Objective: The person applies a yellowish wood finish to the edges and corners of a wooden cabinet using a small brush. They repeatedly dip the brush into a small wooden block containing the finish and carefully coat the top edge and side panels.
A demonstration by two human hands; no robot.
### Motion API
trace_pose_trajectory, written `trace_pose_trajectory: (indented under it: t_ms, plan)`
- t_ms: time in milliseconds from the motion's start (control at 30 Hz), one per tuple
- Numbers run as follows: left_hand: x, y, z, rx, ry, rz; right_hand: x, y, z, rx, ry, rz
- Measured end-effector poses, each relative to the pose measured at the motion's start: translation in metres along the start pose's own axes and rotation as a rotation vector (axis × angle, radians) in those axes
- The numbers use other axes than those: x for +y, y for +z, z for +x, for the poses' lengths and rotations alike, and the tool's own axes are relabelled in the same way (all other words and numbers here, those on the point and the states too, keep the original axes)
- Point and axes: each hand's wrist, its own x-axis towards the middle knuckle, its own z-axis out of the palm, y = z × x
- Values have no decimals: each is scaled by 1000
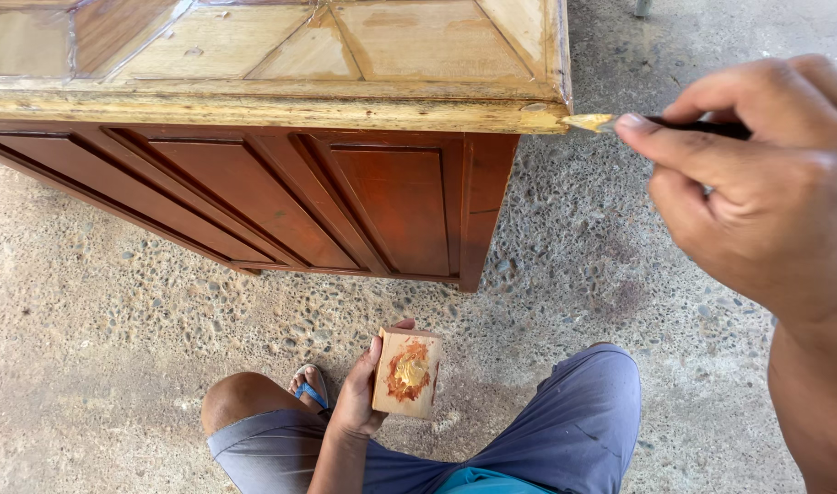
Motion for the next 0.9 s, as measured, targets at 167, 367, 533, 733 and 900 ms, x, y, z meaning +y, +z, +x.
trace_pose_trajectory:
  t_ms: [167,367,533,733,900]
  plan:
    - [9,23,-1,-105,85,-62,4,-8,-5,0,84,161]
    - [15,48,-2,-215,149,-70,3,-2,10,8,-30,16]
    - [13,49,-10,-228,111,-83,8,-6,15,5,-94,-92]
    - [13,41,-21,-199,120,-57,8,-5,13,21,-132,-137]
    - [12,35,-20,-185,117,-37,7,-4,20,3,-131,-159]
